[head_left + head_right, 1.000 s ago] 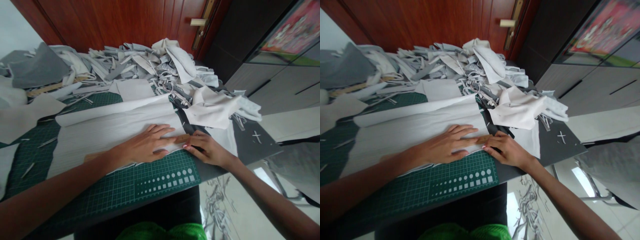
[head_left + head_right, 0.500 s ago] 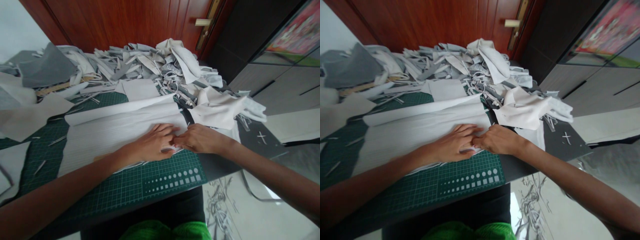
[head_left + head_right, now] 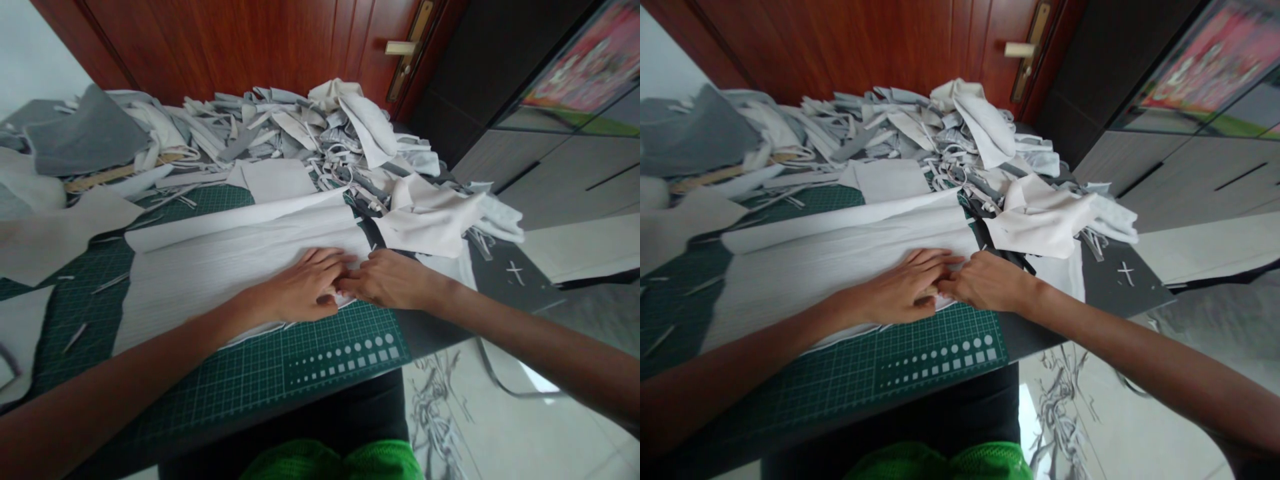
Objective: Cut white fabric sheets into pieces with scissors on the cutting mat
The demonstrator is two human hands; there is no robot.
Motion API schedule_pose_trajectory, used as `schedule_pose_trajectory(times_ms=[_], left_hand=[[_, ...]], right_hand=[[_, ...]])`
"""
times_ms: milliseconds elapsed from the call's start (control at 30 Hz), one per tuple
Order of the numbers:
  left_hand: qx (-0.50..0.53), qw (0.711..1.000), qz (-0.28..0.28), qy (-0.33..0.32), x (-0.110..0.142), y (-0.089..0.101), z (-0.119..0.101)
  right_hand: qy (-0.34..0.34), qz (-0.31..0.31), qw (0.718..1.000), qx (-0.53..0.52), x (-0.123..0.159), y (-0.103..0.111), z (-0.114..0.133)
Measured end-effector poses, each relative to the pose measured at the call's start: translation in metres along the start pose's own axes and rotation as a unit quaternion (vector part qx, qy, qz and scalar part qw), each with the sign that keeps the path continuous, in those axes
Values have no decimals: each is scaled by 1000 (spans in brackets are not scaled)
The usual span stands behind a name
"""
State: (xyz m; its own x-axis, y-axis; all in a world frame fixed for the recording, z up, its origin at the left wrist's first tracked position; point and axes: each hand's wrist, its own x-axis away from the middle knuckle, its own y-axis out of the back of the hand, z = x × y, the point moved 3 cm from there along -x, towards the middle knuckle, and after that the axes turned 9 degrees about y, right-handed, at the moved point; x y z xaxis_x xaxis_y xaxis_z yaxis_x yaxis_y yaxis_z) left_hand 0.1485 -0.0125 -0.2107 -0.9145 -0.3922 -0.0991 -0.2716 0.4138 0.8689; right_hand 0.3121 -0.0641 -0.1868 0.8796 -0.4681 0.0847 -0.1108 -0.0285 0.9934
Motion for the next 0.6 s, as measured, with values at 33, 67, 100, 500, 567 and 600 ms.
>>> schedule_pose_trajectory(times_ms=[33, 67, 100, 500, 567, 600], left_hand=[[-1, 1000, 1, 0, 0, 0, 0], [-3, 1000, 1, 2, 0, 0, 0], [-6, 1000, 0, 4, 0, 0, 0], [-17, 1000, -2, 4, 0, -3, 0], [-9, 1000, -4, 7, 0, -2, 0], [-8, 1000, -7, 8, 0, -2, 0]], right_hand=[[0, 2, 1000, 3, 0, 0, 1], [0, 6, 1000, 8, -1, 0, 1], [0, 12, 1000, 14, -1, 1, 2], [11, 37, 999, 38, 18, 4, -3], [9, 33, 999, 33, 28, 2, -6], [7, 28, 999, 28, 33, 1, -8]])
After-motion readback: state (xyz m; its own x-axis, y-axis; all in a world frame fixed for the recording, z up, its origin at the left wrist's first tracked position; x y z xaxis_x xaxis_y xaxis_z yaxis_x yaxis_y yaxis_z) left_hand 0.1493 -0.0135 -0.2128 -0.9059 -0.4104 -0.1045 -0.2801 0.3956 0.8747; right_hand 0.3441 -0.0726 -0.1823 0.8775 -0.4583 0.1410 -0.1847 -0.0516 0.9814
